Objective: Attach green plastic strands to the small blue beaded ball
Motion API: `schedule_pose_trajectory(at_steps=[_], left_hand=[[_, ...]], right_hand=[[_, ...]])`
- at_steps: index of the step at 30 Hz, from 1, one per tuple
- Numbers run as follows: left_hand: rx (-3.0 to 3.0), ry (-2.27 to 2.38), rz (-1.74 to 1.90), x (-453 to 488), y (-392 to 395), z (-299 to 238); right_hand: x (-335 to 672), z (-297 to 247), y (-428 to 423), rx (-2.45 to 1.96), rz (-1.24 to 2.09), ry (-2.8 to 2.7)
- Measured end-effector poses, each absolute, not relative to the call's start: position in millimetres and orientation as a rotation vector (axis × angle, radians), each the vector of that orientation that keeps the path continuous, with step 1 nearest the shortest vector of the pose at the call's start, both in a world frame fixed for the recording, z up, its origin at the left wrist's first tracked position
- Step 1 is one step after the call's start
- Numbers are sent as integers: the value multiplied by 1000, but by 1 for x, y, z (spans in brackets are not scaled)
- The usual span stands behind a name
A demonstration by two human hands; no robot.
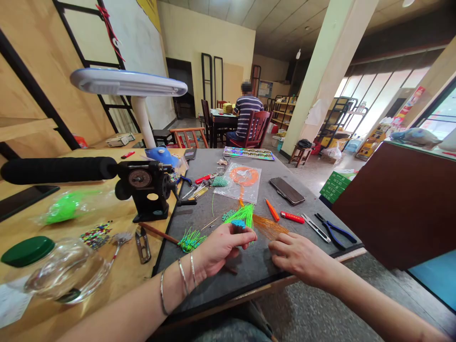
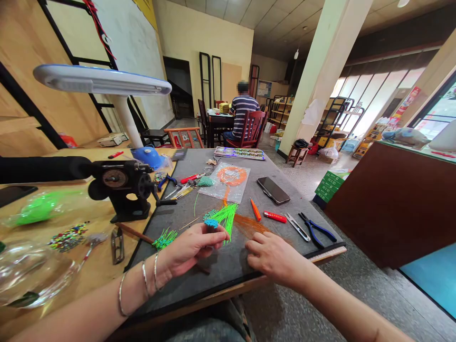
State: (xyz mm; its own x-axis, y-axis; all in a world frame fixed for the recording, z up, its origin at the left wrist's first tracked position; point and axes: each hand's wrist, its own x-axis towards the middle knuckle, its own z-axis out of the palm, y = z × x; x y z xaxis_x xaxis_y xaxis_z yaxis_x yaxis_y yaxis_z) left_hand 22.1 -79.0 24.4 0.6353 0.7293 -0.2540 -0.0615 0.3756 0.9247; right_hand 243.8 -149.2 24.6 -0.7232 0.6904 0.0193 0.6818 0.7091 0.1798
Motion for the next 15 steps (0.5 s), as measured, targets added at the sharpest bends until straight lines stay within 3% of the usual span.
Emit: schedule_pose_trajectory(at_steps=[9,12,15], left_hand=[[992,685,599,21,-74,23],[938,651,612,20,-71,23],[949,647,634,21,-70,25]], right_hand=[[246,16,-151,1440,-67,3014],[238,13,-148,1749,-471,3197],[228,6,-139,2258,-1177,3165]])
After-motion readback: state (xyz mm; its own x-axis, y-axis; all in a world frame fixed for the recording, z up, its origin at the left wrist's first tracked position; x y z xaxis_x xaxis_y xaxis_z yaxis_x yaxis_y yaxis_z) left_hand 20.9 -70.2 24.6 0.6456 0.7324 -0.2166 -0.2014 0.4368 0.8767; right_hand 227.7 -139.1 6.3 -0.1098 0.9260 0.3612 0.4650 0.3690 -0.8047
